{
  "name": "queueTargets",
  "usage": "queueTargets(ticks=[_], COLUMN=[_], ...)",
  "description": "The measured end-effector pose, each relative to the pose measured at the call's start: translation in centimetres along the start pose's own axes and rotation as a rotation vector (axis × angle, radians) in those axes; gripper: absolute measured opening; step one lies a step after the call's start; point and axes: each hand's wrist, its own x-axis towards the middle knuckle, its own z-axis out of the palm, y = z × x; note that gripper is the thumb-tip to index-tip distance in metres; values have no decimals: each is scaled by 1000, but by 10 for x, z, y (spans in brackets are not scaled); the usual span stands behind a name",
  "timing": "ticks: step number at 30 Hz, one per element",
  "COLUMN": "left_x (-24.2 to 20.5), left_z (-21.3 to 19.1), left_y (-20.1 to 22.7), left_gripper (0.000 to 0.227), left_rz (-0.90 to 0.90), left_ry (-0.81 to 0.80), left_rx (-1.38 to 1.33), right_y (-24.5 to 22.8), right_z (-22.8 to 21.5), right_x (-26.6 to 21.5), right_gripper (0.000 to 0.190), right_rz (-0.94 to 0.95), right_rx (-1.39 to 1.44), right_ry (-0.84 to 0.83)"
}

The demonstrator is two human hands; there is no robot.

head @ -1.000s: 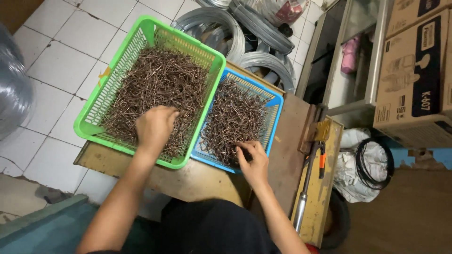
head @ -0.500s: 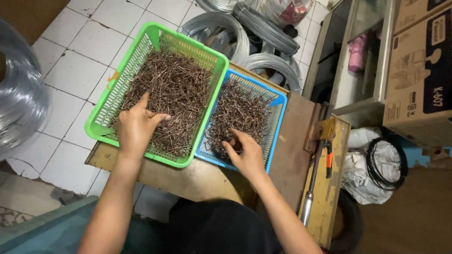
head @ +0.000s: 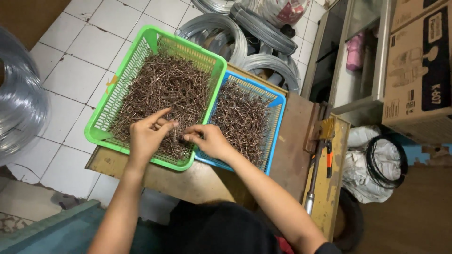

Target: Cutting small metal wire pieces to length using a manual cutting tool and a wooden guide.

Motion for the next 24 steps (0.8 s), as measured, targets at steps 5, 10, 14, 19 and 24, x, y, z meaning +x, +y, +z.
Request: queueTargets(ticks=[5, 10, 14, 19, 24], left_x=[-16, -19, -22, -27, -23], left_z=[12, 21, 13, 6, -4], left_y=[13, -5, 14, 16, 34], left_gripper=[84, 44, 34, 30, 53], left_rz=[-469, -470, -339, -319, -367], left_ry=[-220, -208, -240, -350, -240], left_rx=[-527, -437, -111, -187, 383], right_y=[5, 19, 12, 31, 61], right_z=[-9, -16, -13, -4, -11], right_x=[9, 16, 11, 18, 18], right_gripper=[25, 51, 47, 31, 33], right_rz=[216, 483, 85, -71, 344], right_rx=[347, 764, 22, -245, 567], right_ry=[-1, -76, 148, 399, 354])
